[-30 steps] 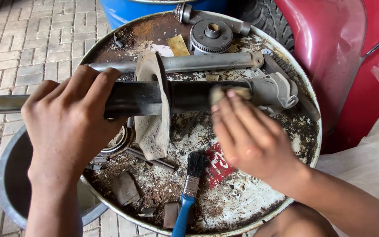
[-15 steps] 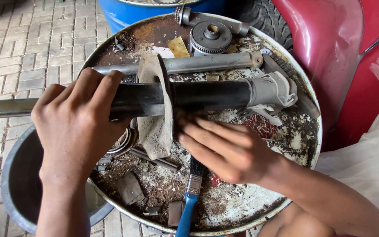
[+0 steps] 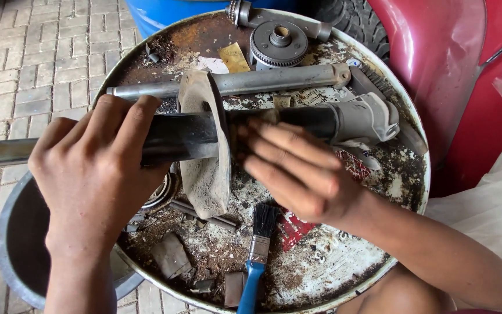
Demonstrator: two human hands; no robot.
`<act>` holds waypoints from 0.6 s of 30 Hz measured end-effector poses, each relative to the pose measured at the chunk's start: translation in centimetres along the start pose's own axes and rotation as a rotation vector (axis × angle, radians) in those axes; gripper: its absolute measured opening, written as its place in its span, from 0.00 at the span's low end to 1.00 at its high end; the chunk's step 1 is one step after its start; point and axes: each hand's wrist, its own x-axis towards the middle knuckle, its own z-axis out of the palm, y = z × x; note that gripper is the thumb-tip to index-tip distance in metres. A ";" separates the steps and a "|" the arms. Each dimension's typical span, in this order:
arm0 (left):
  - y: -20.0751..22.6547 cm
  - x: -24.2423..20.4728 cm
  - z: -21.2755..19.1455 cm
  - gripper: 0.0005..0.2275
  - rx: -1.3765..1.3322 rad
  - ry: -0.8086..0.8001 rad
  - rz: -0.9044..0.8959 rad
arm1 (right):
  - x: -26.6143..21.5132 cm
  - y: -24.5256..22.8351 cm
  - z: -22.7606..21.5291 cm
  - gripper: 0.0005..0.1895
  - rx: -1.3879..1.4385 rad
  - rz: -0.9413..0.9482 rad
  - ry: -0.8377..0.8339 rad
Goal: Wiping a metal automotive part with a sponge and using a scribe to clean or mark it on a makeshift workbench.
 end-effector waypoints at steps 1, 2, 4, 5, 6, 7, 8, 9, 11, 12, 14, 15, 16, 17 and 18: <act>0.0 0.0 0.1 0.10 -0.001 -0.001 -0.002 | -0.6 -0.5 0.0 0.07 0.001 0.000 -0.002; 0.0 0.0 0.2 0.09 0.004 0.004 0.000 | -1.2 -0.9 0.1 0.07 -0.044 -0.087 -0.020; -0.1 -0.1 0.3 0.08 0.010 0.008 0.004 | -2.3 -1.6 0.2 0.07 -0.089 -0.173 -0.034; 0.0 -0.2 0.3 0.08 0.023 0.007 0.000 | -2.9 -1.7 0.2 0.09 -0.052 -0.184 -0.149; 0.0 -0.2 0.4 0.08 0.030 0.007 0.006 | -3.6 -2.0 0.2 0.11 -0.019 -0.186 -0.263; 0.0 -0.2 0.5 0.08 0.026 0.007 0.018 | -3.0 -2.0 -0.6 0.11 -0.023 -0.174 -0.261; 0.0 -0.3 0.6 0.10 0.019 0.008 0.009 | -2.3 -1.7 -1.4 0.09 0.137 -0.060 -0.182; -0.1 -0.4 0.7 0.13 0.012 0.010 0.000 | -1.6 -1.4 -2.2 0.07 0.296 0.052 -0.099; -0.1 -0.4 0.6 0.12 0.023 0.005 -0.001 | -1.0 -0.7 -2.8 0.11 0.343 0.175 0.034; 0.0 -0.5 0.6 0.11 0.024 0.001 -0.004 | -0.7 -0.5 -3.2 0.14 0.387 0.305 0.158; 0.0 -0.7 0.7 0.11 0.005 -0.007 0.001 | 2.6 -0.1 -3.9 0.11 0.371 0.462 0.100; 0.0 -0.6 0.8 0.11 -0.017 -0.008 -0.001 | 4.3 0.3 -4.3 0.09 0.348 0.611 0.037; 0.0 -0.6 0.8 0.11 -0.017 -0.007 0.009 | 5.2 0.5 -3.7 0.09 0.346 0.617 0.044; 0.0 -0.7 0.8 0.10 -0.018 -0.011 -0.001 | 6.0 0.8 -3.0 0.09 0.484 0.680 0.045; 0.0 -0.8 0.7 0.10 -0.022 -0.018 -0.013 | 6.8 1.0 -2.4 0.10 0.623 0.743 0.042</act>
